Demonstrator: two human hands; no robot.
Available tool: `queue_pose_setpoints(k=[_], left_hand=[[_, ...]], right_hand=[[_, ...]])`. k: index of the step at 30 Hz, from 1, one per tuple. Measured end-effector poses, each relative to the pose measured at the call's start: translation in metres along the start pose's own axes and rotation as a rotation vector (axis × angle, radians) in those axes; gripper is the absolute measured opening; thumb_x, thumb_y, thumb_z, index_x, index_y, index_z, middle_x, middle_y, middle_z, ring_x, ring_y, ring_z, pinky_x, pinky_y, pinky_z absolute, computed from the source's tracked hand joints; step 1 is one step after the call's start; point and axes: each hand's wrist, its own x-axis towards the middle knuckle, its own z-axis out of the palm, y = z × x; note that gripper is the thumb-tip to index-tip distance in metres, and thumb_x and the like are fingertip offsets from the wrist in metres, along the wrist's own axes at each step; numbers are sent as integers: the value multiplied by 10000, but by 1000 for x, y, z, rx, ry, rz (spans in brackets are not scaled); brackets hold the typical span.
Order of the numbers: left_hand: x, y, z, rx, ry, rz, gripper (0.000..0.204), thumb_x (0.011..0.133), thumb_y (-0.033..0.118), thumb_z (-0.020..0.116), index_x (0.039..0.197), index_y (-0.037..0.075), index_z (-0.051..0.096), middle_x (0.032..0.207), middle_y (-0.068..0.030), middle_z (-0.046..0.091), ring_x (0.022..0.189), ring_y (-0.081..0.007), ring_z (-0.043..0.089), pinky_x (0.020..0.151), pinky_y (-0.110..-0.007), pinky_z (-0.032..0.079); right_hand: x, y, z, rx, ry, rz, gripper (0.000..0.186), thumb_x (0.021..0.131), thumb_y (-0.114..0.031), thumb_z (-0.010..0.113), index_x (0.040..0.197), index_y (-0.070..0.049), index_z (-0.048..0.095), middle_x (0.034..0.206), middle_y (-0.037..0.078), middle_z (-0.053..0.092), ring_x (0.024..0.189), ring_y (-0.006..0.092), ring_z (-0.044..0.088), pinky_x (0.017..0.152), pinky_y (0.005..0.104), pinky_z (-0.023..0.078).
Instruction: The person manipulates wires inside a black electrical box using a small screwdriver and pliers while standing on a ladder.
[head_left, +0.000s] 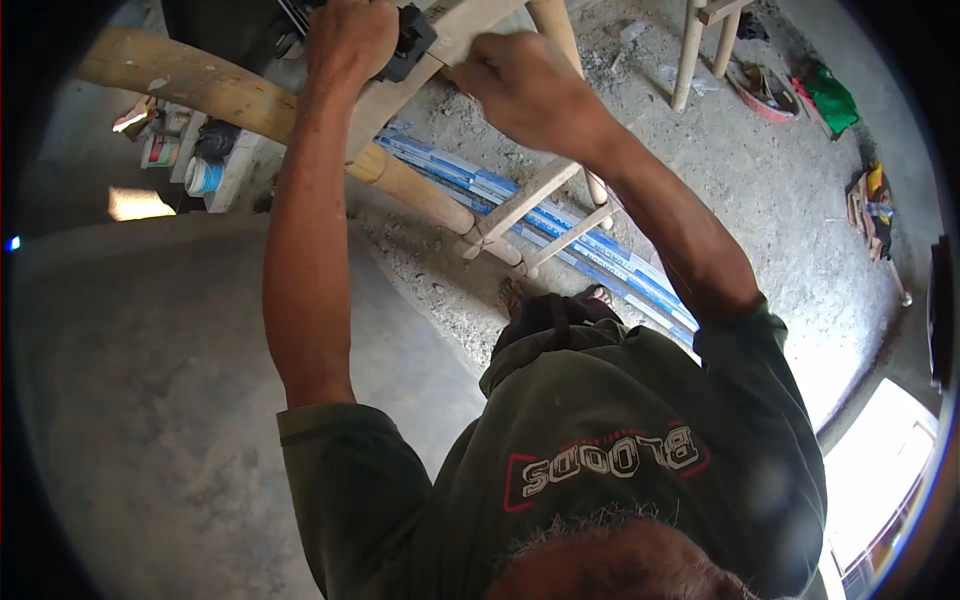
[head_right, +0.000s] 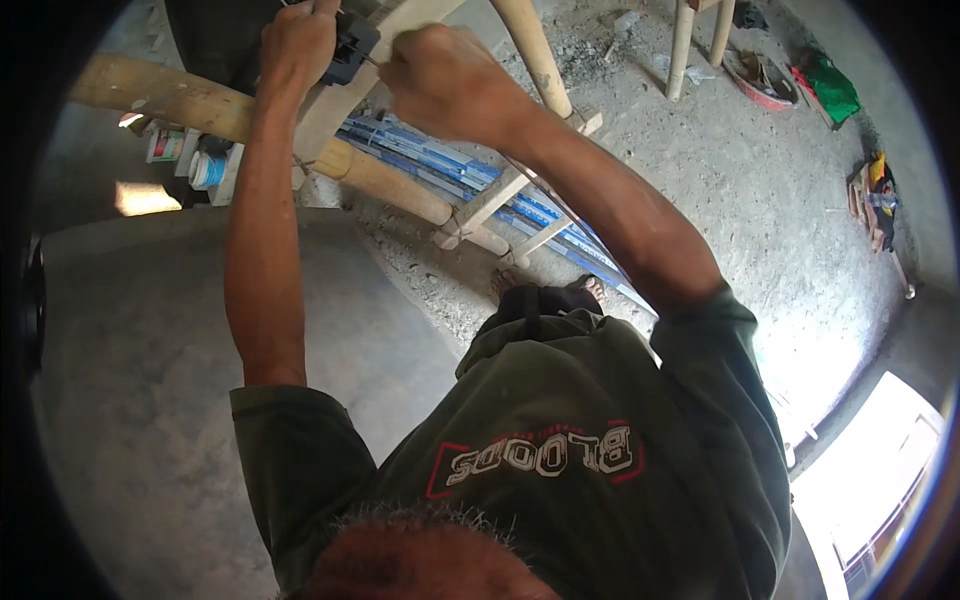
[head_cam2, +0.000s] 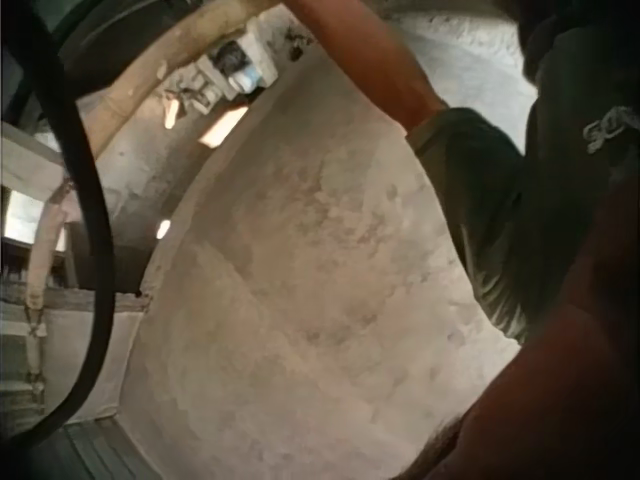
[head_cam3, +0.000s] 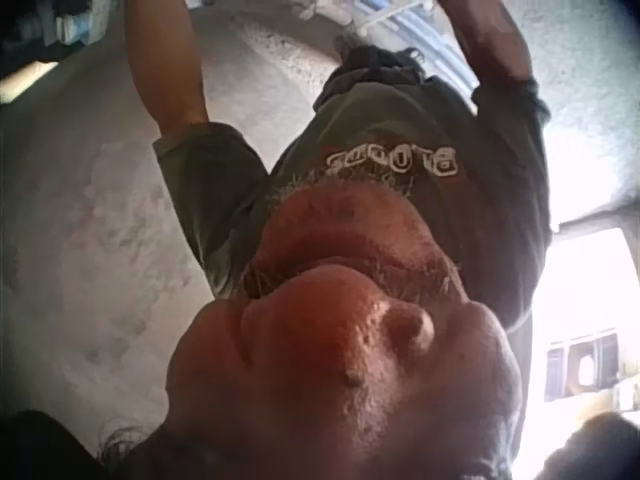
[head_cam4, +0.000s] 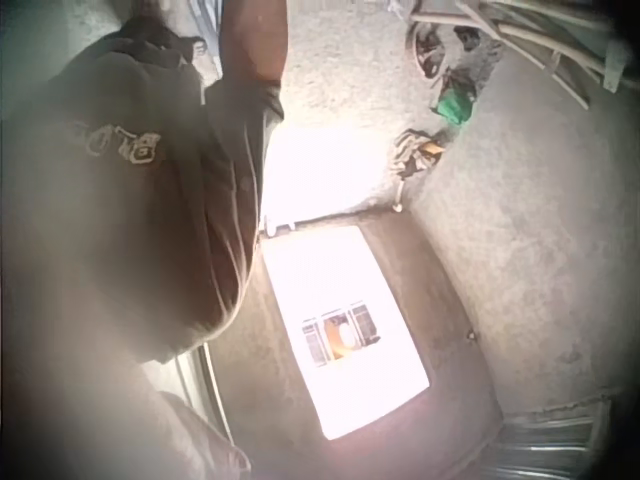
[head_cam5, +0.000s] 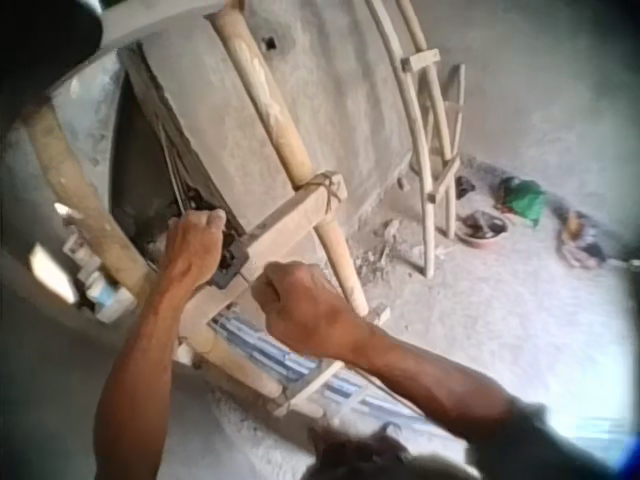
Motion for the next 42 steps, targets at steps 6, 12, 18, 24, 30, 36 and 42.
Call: queue_pose_setpoints(k=[6,12,18,24,30,36,42], left_hand=[[5,-8,-6,-15,-52,-55,460,990,326,432,799,-73,557,781,-277,598,768,-452,593,751,-535,423],[6,-3,-1,-174,-26,-80,443,993,314,444,782,-67,526,711,-237,554,635,-396,530,670,-510,401],[5,-24,1,179,58,219,444,1001,304,442,774,-68,526,677,-239,532,608,-384,510,645,-502,384],[-9,8,-5,-24,117,47,448,1007,298,436,757,-66,508,665,-255,502,602,-382,495,638,-510,372],[-6,11,-7,12,82,31,462,1008,312,433,761,-69,518,648,-249,495,599,-392,490,649,-509,375],[-6,-4,-4,85,158,100,467,993,318,433,789,-72,590,754,-292,599,733,-474,599,710,-540,429],[-6,11,-2,19,118,46,461,992,318,430,819,-65,619,851,-309,641,835,-519,605,747,-551,447]], right_hand=[[-60,-23,-21,223,57,170,205,947,-119,646,821,42,633,567,94,559,517,149,530,493,368,400],[-43,-8,-1,389,103,218,291,982,-206,596,853,51,638,572,83,559,530,128,532,502,342,417],[-12,2,14,281,115,155,289,961,-187,576,900,80,670,629,178,625,594,272,640,628,423,499],[8,-1,18,66,68,79,209,868,-120,610,837,74,683,798,281,673,806,415,695,787,482,534],[24,7,47,-18,132,38,139,772,-33,587,791,96,634,767,328,649,764,489,667,720,530,547],[12,5,35,101,108,-54,151,761,-31,589,790,107,644,766,328,649,778,479,679,722,533,547],[35,14,35,94,-25,-8,177,758,-32,583,738,128,655,754,343,642,782,478,688,710,522,548]])
